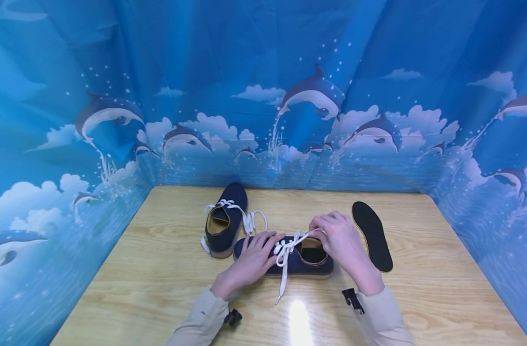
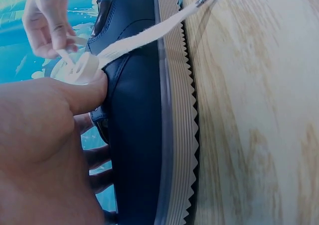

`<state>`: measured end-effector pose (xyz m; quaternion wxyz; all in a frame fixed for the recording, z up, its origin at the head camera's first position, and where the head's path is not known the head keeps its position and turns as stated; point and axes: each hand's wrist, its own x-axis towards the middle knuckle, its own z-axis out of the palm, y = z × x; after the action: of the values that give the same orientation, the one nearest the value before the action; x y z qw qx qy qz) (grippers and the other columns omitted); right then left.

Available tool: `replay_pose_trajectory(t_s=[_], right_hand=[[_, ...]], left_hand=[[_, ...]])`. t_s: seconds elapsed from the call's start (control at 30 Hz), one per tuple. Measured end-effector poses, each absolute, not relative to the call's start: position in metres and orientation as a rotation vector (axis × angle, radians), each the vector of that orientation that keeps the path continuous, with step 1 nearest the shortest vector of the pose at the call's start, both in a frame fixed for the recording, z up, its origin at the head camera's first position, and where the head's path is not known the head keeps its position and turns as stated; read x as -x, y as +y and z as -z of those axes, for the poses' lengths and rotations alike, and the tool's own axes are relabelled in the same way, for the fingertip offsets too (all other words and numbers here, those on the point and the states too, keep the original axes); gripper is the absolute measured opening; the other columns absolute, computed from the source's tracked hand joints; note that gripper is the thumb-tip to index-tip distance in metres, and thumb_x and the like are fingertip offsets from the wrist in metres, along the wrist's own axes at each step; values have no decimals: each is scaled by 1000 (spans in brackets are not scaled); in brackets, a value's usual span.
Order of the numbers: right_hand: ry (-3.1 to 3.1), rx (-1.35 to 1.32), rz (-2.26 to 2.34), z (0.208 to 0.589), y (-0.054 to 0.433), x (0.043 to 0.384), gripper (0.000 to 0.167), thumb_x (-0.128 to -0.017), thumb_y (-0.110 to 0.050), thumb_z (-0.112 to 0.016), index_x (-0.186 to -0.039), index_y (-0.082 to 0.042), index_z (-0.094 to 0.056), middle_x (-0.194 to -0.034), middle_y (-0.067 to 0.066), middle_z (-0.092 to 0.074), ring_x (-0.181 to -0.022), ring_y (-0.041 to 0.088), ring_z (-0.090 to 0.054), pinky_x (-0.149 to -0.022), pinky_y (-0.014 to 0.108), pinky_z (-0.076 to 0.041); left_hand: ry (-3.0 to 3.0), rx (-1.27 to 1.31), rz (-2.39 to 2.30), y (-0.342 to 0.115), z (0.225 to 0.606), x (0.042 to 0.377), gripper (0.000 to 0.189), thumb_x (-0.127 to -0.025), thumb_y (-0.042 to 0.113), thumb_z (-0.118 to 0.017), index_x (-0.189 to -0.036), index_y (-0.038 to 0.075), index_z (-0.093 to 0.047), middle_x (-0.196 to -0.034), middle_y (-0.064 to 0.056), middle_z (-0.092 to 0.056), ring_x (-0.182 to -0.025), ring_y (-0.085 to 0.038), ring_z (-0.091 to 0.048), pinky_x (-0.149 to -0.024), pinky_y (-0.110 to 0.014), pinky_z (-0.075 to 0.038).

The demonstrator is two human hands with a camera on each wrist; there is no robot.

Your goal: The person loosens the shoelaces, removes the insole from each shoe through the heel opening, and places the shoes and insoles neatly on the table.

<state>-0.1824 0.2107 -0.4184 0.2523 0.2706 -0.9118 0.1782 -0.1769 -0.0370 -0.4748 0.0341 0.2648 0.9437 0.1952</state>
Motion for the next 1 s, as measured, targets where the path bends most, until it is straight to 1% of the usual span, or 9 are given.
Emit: replay_pose_trajectory(t_s=[0.1,0.2,0.27,0.43,0.67,0.77,0.9,1.0], right_hand=[[-2606,-731,-498,421,211,182,17,-80,-13,-85,-88,-19,-72,-87,-5,-73,-87,21,-63,-69,40,-53],[-2668,-776,-525,425,207,182,17,-81,-17,-85,-93,-18,-73,-88,-6,-72,-88,20,-63,-69,39,-55],[-2674,-816,-541,427,203,182,18,-81,-19,-86,-94,-19,-73,-88,-7,-71,-89,19,-63,-71,38,-55],[-2646,-878,-564,431,190,182,14,-82,-19,-85,-88,-21,-73,-88,-8,-71,-87,16,-63,-72,36,-57],[-2551,-911,-567,436,181,182,16,-79,-12,-87,-85,-18,-73,-84,-6,-71,-82,13,-64,-68,31,-58],[-2524,-921,-549,437,181,182,18,-79,-11,-87,-85,-17,-72,-83,-6,-71,-82,14,-64,-69,35,-57],[-2499,-930,-503,436,184,183,19,-78,-13,-88,-84,-18,-71,-84,-6,-71,-84,17,-64,-76,46,-56],[-2481,-929,-485,433,189,183,19,-77,-14,-88,-85,-19,-71,-85,-6,-72,-85,18,-64,-80,50,-54]], left_hand=[[2900,-813,-595,-37,473,177,59,-105,37,-54,-159,29,-32,-160,-9,-34,-148,-31,-31,-119,-69,-17],[2911,-817,-583,-37,473,176,57,-105,37,-53,-158,30,-32,-159,-8,-35,-148,-30,-32,-119,-68,-18],[2918,-822,-576,-37,473,176,56,-105,37,-53,-158,30,-33,-158,-7,-36,-147,-29,-33,-119,-68,-19],[2916,-827,-571,-37,474,177,56,-106,37,-53,-158,28,-34,-159,-9,-36,-148,-30,-32,-119,-68,-18],[2918,-816,-552,-37,475,176,56,-106,39,-52,-158,30,-32,-160,-7,-35,-148,-29,-31,-120,-67,-18],[2915,-818,-562,-37,474,176,56,-106,38,-51,-158,30,-32,-160,-8,-35,-148,-29,-31,-120,-67,-18],[2914,-823,-572,-37,474,176,55,-107,36,-51,-158,29,-32,-160,-8,-35,-148,-29,-31,-120,-67,-18],[2912,-818,-580,-37,474,176,56,-106,37,-51,-158,30,-32,-159,-8,-35,-148,-29,-31,-120,-67,-18]])
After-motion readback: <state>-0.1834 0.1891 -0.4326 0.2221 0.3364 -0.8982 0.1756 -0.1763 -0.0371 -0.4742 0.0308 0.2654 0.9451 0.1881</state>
